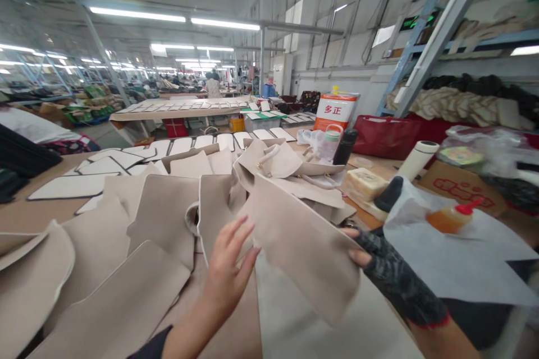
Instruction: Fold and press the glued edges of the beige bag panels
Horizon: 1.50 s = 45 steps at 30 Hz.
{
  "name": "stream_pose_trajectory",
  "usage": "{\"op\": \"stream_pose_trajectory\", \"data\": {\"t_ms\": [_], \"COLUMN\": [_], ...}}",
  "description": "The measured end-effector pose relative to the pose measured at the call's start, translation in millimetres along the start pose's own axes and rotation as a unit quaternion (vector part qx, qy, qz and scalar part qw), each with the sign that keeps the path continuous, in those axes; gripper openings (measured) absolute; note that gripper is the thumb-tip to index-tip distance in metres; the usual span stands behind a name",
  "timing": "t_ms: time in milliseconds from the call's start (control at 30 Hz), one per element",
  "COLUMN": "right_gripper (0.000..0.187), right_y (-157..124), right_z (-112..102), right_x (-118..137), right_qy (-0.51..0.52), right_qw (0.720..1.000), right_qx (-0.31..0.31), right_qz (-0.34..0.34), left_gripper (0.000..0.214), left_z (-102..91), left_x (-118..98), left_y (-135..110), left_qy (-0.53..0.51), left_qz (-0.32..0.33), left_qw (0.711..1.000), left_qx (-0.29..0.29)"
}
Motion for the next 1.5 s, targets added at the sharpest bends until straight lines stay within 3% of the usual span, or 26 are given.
{"op": "stream_pose_trajectory", "data": {"t_ms": [67, 100, 167, 233, 267, 300, 333, 467, 600, 733, 800, 867, 1000, 1100, 1200, 1333, 1500], "right_gripper": [0.032, 0.031, 0.03, 0.029, 0.029, 0.028, 0.027, 0.025, 0.025, 0.03, 0.034, 0.037, 0.04, 0.038, 0.031, 0.025, 0.026], "right_y": [-31, -42, -59, -69, -71, -72, -72, -64, -56, -57, -62, -67, -71, -74, -81, -92, -96], "right_z": [-1, 1, 12, 27, 35, 42, 47, 59, 69, 72, 74, 78, 84, 95, 117, 147, 153], "right_x": [-17, -24, -34, -38, -38, -36, -35, -25, -14, 3, 14, 21, 29, 48, 64, 61, 54], "right_qy": [-0.021, -0.024, -0.004, 0.036, 0.048, 0.056, 0.061, 0.05, 0.001, -0.082, -0.153, -0.216, -0.299, -0.307, -0.293, -0.336, -0.331], "right_qw": [0.999, 0.998, 0.996, 0.993, 0.991, 0.989, 0.988, 0.988, 0.986, 0.978, 0.96, 0.94, 0.918, 0.91, 0.904, 0.882, 0.882], "right_qx": [0.028, 0.04, 0.064, 0.094, 0.109, 0.123, 0.135, 0.149, 0.157, 0.133, 0.122, 0.118, 0.109, 0.103, 0.123, 0.139, 0.147], "right_qz": [0.029, 0.042, 0.058, 0.062, 0.06, 0.054, 0.047, -0.005, -0.055, -0.141, -0.201, -0.238, -0.237, -0.257, -0.287, -0.301, -0.301], "left_gripper": [0.056, 0.066, 0.073, 0.063, 0.055, 0.047, 0.041, 0.037, 0.04, 0.043, 0.044, 0.045, 0.042, 0.038, 0.036, 0.035, 0.021], "left_z": [-10.4, -7.3, 18.8, 48.8, 57.4, 61.5, 63.0, 70.2, 87.0, 99.9, 101.2, 99.7, 95.4, 94.5, 96.7, 100.0, 100.4], "left_x": [7, 17, 39, 45, 44, 41, 37, 13, 1, 8, 12, 13, 7, 3, 1, 2, 1], "left_y": [9, 9, -5, -39, -55, -66, -72, -72, -71, -86, -96, -102, -103, -101, -98, -100, -96], "left_qy": [0.004, -0.026, -0.138, -0.238, -0.258, -0.257, -0.244, -0.182, -0.196, -0.261, -0.285, -0.294, -0.291, -0.278, -0.263, -0.215, -0.163], "left_qz": [-0.052, -0.107, -0.238, -0.332, -0.35, -0.345, -0.323, -0.203, -0.192, -0.289, -0.354, -0.39, -0.391, -0.383, -0.346, -0.282, -0.225], "left_qw": [0.998, 0.994, 0.951, 0.857, 0.817, 0.799, 0.801, 0.826, 0.803, 0.739, 0.702, 0.684, 0.686, 0.697, 0.723, 0.763, 0.802], "left_qx": [-0.032, -0.007, 0.139, 0.314, 0.378, 0.419, 0.442, 0.493, 0.529, 0.55, 0.548, 0.542, 0.54, 0.538, 0.537, 0.541, 0.528]}}
Point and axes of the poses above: each hand's wrist, its own y-axis towards the middle knuckle, its own z-axis out of the palm, x = y × z, the point moved 8 cm from there along y, towards the middle knuckle, and after that the axes turned 2 degrees about x, right-handed, at the moved point
